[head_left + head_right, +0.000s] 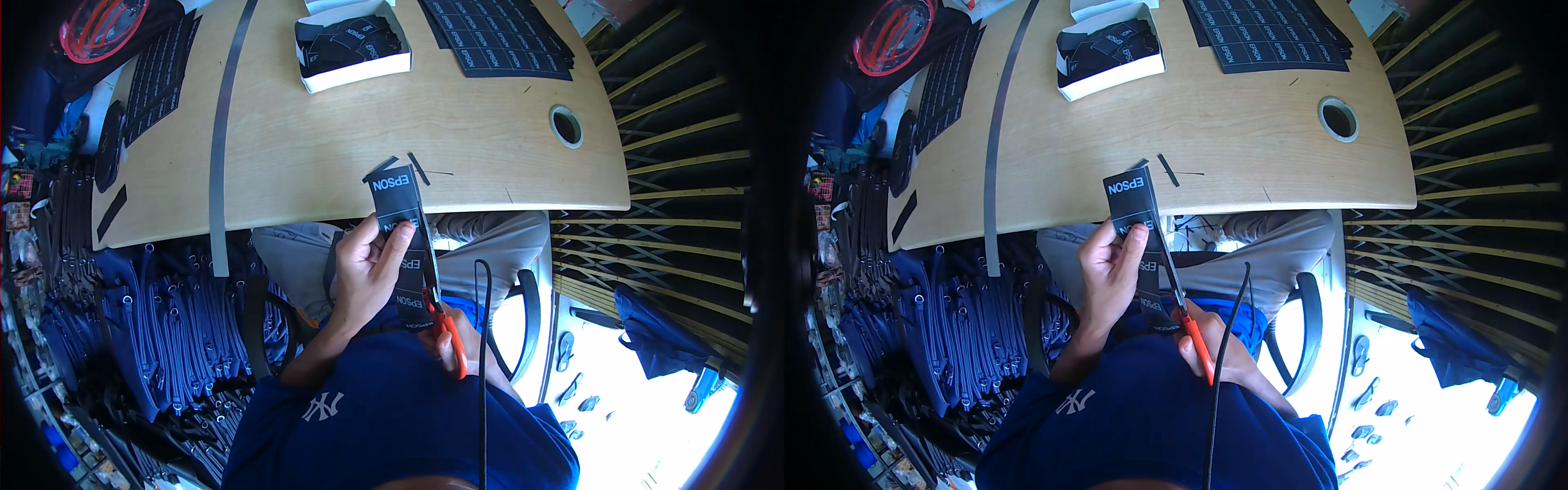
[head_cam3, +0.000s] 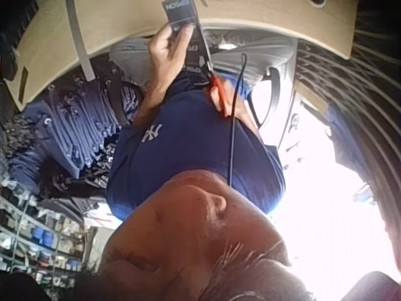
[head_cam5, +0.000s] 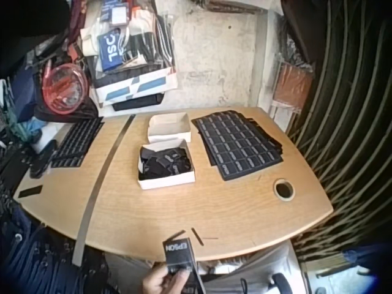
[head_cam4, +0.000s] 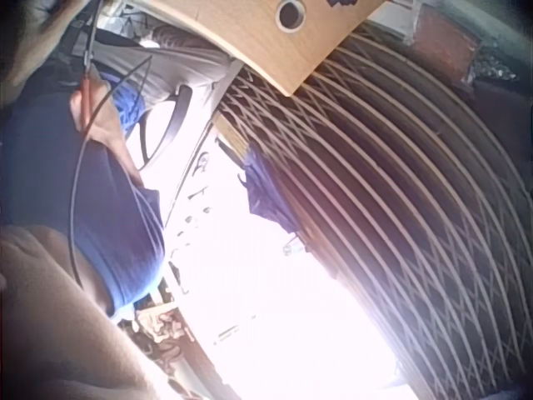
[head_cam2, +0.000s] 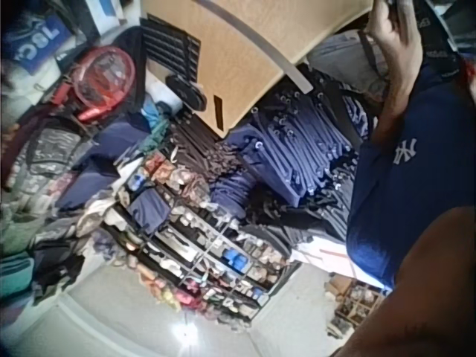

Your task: The person cuts printed label sheets using scissors, cutting strips from the sheet and trimming individual labels.

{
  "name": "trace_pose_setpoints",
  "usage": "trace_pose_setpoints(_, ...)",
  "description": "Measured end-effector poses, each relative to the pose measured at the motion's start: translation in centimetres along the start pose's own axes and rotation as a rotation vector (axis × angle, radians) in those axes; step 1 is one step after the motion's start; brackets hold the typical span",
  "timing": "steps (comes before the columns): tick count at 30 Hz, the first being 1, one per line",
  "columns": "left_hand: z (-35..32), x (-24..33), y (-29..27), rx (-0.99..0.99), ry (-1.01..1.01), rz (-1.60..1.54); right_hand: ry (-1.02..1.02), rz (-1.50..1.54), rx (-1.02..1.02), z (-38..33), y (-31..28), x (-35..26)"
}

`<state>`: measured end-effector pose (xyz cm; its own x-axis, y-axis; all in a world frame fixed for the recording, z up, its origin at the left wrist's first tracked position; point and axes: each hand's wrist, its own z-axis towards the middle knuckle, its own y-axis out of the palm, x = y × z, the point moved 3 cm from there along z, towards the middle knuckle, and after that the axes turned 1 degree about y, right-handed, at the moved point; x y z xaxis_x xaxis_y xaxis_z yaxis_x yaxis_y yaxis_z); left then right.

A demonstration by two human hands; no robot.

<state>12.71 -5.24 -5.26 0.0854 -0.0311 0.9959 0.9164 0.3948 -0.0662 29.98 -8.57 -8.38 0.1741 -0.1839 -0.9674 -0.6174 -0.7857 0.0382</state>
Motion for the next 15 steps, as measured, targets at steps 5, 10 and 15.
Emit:
trace_pose_setpoints(5, -0.1, 0.1, 0.3, -0.012, 0.023, -0.040, 0.029, 0.011, -0.022, 0.0, -0.1, -0.6)
trace_pose_setpoints(10, -0.1, -0.4, 0.3, -0.025, 0.019, -0.002, 0.052, 0.139, 0.086, 0.4, 0.3, -1.1)
trace_pose_setpoints(15, -0.2, -0.4, 0.2, -0.034, 0.009, -0.016, 0.087, 0.109, 0.074, 0.2, 0.4, -0.8)
